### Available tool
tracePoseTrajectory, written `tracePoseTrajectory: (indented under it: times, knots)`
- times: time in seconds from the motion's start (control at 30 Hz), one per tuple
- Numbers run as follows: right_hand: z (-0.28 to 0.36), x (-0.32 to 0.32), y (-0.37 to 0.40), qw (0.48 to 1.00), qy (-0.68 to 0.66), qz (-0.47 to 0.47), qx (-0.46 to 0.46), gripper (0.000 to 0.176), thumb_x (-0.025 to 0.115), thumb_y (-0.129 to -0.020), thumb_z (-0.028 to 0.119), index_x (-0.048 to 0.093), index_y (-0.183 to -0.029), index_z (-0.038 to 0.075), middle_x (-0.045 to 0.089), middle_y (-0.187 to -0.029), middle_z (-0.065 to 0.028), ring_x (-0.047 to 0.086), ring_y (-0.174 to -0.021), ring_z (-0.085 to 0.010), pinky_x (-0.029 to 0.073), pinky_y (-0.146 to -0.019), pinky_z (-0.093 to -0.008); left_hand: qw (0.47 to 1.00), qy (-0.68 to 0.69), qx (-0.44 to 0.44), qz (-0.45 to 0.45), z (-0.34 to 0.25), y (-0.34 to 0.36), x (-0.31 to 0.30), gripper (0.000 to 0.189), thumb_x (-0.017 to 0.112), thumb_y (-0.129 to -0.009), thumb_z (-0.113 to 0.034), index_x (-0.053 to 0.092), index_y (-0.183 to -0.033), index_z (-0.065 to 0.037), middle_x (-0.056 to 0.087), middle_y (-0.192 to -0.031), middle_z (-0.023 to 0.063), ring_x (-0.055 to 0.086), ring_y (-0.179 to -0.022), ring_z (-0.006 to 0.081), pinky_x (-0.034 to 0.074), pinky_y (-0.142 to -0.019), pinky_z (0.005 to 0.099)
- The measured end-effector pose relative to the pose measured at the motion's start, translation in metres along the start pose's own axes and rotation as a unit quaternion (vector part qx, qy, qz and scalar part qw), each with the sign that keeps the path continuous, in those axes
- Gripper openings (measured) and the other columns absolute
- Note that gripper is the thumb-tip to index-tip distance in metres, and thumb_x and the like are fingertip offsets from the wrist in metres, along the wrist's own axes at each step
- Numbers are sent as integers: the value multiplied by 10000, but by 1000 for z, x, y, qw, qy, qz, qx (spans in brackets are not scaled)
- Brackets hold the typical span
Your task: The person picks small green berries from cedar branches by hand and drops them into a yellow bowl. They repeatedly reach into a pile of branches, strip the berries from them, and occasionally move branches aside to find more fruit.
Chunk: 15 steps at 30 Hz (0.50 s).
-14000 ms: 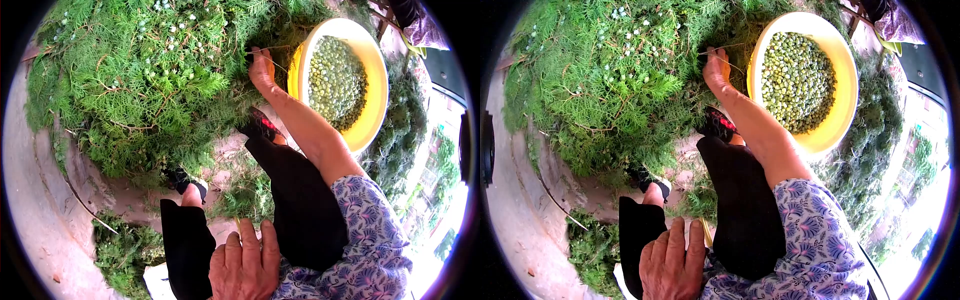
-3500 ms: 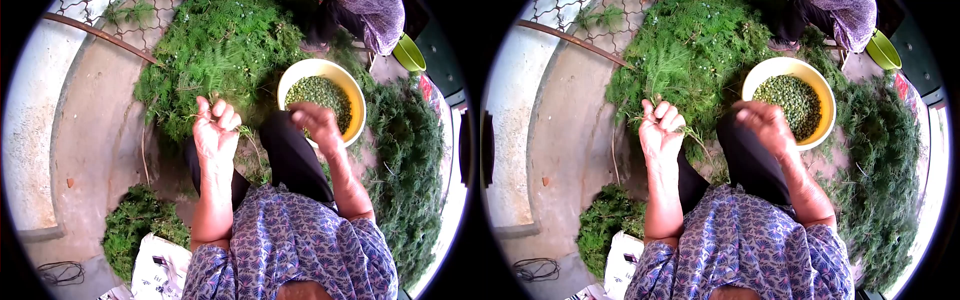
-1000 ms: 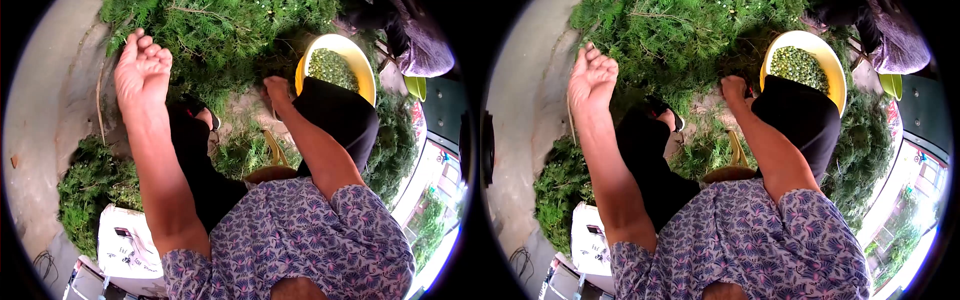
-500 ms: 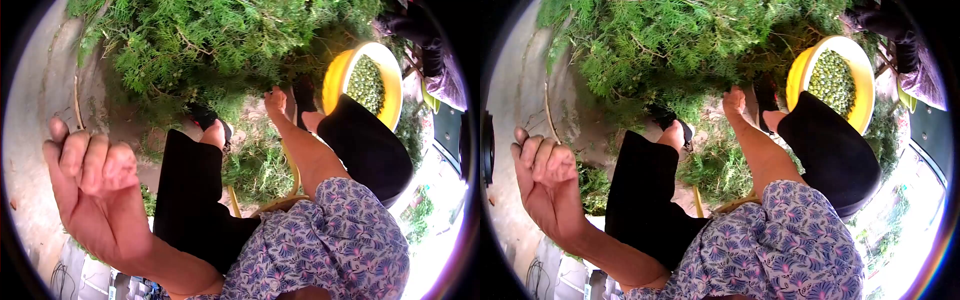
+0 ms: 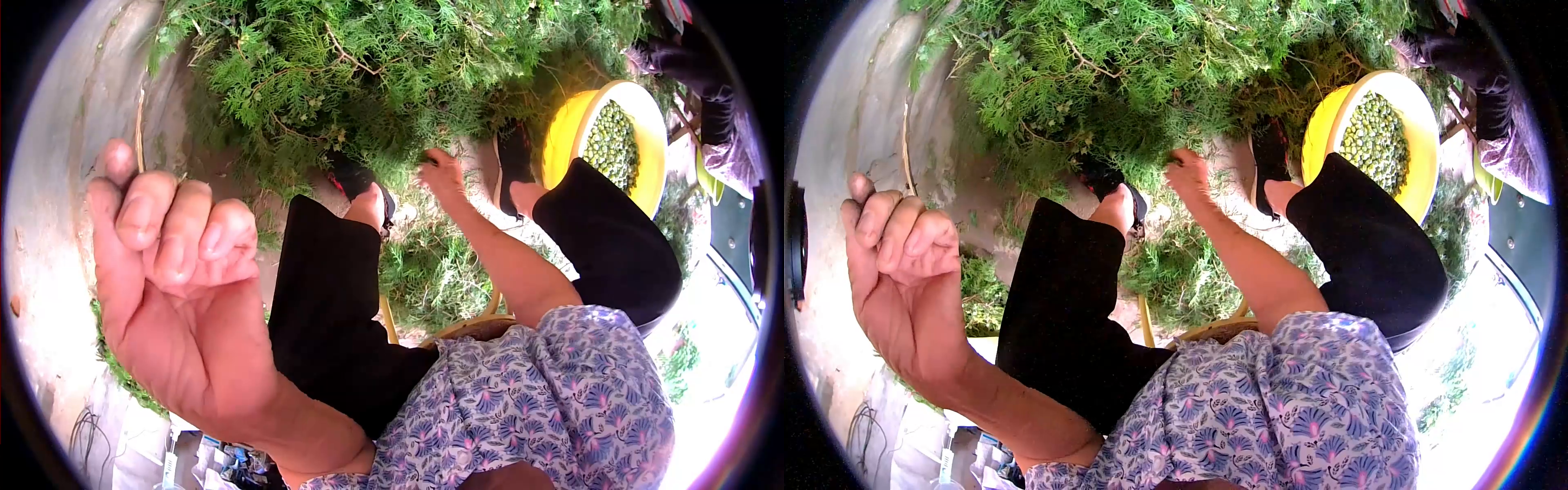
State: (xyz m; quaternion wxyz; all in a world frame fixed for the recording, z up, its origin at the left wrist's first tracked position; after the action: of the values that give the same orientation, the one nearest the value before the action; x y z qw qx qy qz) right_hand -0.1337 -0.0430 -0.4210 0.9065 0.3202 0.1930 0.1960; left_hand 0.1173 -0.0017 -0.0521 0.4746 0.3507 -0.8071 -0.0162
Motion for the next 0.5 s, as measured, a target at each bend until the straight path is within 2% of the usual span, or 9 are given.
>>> tracePoseTrajectory:
  times: [0.07,0.13,0.33,0.37,0.4,0.43,0.47,0.5]
  knots:
    - [19,38,-6,992,119,38,-12,165,570,-777,93,582,-912,-1,606,-749,-109,571,-616,-179,474,-554,-282,1000,0,1,6,-1,0,-1,241,419,-931,-106,471,-1106,51,450,-731,24,399,-600,99,333,-617,260]
    - [53,63,-6,971,185,-2,-149,226,616,-748,186,586,-864,-6,606,-751,-154,575,-641,-266,484,-630,-333,1000,1,-6,18,0,-2,-1,246,421,-930,-112,476,-1106,51,455,-729,21,403,-605,97,341,-616,260]
    - [38,108,-22,955,287,-20,-67,324,651,-708,273,588,-837,-18,603,-804,-216,572,-752,-371,470,-709,-385,999,2,-16,31,7,-4,6,254,424,-930,-120,485,-1111,46,454,-741,14,401,-604,96,342,-624,262]
    - [45,108,-18,946,304,-34,-106,213,647,-741,176,609,-852,-2,619,-755,-179,619,-710,-308,503,-627,-366,999,1,-17,38,8,-4,7,247,417,-932,-118,480,-1109,43,456,-746,14,407,-607,95,344,-628,262]
    - [49,104,-15,946,304,-34,-108,213,647,-741,176,609,-852,-2,619,-755,-179,619,-710,-308,503,-627,-366,999,1,-16,39,7,-5,7,247,417,-932,-118,480,-1109,43,456,-746,14,407,-607,95,344,-628,262]
    - [37,102,-14,991,132,26,-16,201,630,-757,155,606,-870,-10,617,-753,-150,618,-689,-251,492,-591,-326,999,2,-20,43,7,-6,7,240,414,-933,-118,479,-1102,40,458,-747,16,413,-609,95,344,-630,262]
    - [27,104,-7,992,-45,85,76,190,613,-774,135,602,-887,-17,615,-751,-120,617,-668,-193,481,-555,-287,999,4,-25,48,7,-6,8,233,411,-934,-118,477,-1096,37,461,-748,18,418,-611,94,344,-631,262]
    - [40,94,3,984,-132,91,76,151,570,-801,62,602,-923,-21,598,-738,-69,598,-630,-122,455,-505,-232,999,2,-15,48,6,-6,9,212,418,-932,-114,476,-1077,29,467,-744,21,425,-605,96,352,-613,259]
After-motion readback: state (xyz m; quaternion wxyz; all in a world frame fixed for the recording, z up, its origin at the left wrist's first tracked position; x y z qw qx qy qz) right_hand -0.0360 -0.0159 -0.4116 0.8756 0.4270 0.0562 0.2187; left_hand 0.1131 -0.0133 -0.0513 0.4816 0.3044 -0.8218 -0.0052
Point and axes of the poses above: each hand's wrist, its own y-axis away from the middle knuckle, its own x-axis out of the palm, z = x × y, the point moved 10 cm from there along -y, towards the middle knuckle
